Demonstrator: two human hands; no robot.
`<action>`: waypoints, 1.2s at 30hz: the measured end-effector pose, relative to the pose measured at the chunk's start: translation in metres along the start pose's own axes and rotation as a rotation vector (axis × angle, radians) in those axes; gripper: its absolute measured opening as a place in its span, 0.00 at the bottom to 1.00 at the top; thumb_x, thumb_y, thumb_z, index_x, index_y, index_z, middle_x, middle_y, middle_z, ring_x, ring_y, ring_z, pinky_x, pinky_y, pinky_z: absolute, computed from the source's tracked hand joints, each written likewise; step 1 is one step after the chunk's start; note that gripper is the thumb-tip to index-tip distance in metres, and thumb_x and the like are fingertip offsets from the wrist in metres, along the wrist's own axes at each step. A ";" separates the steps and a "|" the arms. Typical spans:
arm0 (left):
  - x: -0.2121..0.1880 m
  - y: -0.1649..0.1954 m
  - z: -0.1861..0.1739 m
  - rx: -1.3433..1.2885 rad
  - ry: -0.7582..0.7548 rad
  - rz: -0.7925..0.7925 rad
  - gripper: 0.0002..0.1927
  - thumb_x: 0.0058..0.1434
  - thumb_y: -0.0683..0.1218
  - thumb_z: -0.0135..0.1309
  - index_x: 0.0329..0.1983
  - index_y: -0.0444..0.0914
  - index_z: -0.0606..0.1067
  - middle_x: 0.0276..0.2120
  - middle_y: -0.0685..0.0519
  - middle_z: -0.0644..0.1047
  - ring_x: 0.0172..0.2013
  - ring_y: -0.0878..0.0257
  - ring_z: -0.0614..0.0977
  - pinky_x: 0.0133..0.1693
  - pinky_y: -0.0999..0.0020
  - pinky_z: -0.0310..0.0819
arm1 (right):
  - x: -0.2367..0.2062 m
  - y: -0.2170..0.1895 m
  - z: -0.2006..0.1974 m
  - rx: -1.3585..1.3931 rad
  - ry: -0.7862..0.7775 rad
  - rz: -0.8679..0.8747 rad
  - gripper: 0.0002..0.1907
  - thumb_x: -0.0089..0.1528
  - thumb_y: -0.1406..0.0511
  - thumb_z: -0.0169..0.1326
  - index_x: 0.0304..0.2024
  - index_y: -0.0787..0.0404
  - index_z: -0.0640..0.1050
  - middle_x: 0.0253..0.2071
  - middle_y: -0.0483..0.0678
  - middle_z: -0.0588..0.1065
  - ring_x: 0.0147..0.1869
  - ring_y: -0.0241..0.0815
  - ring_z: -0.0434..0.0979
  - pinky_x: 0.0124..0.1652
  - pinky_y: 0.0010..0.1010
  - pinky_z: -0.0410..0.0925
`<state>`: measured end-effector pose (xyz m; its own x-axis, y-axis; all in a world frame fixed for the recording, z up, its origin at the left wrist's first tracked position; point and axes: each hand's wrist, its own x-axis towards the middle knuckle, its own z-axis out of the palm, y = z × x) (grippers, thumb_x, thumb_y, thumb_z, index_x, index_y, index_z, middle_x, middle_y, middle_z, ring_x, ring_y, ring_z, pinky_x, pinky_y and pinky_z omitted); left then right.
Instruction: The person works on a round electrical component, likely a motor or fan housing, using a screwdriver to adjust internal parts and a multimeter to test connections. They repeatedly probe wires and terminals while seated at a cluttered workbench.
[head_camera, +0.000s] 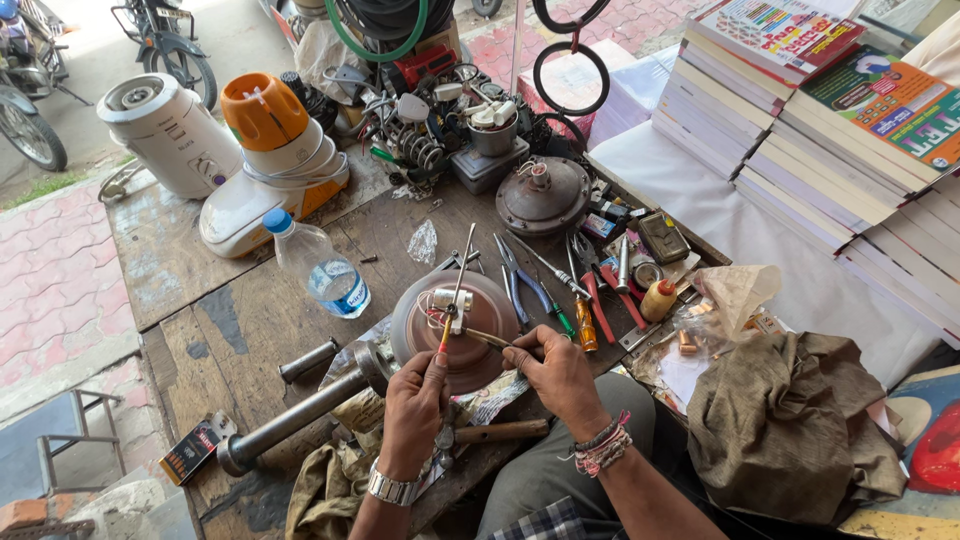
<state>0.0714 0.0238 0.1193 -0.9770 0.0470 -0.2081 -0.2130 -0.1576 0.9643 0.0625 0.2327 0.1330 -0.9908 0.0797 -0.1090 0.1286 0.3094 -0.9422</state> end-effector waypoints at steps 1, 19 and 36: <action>0.000 0.000 0.000 0.018 -0.001 0.009 0.15 0.71 0.49 0.48 0.41 0.34 0.78 0.15 0.61 0.67 0.15 0.75 0.62 0.16 0.76 0.53 | 0.000 0.001 0.001 0.001 -0.006 0.012 0.09 0.61 0.63 0.61 0.37 0.63 0.80 0.28 0.45 0.84 0.22 0.27 0.75 0.22 0.20 0.67; 0.000 -0.005 -0.002 0.029 -0.007 0.017 0.15 0.71 0.49 0.49 0.41 0.33 0.78 0.15 0.61 0.67 0.16 0.74 0.62 0.18 0.76 0.54 | -0.002 0.004 0.002 -0.001 0.003 0.012 0.09 0.61 0.63 0.61 0.37 0.64 0.80 0.29 0.46 0.85 0.26 0.27 0.78 0.24 0.20 0.68; 0.002 -0.010 -0.003 0.034 0.015 0.012 0.15 0.70 0.49 0.49 0.42 0.33 0.79 0.15 0.60 0.67 0.15 0.75 0.63 0.17 0.77 0.55 | -0.001 0.003 0.004 -0.069 -0.032 0.063 0.09 0.62 0.62 0.60 0.38 0.61 0.80 0.30 0.45 0.85 0.26 0.31 0.79 0.24 0.21 0.68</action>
<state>0.0718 0.0221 0.1091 -0.9797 0.0301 -0.1984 -0.2006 -0.1249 0.9717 0.0638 0.2295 0.1293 -0.9813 0.0712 -0.1788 0.1924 0.3695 -0.9091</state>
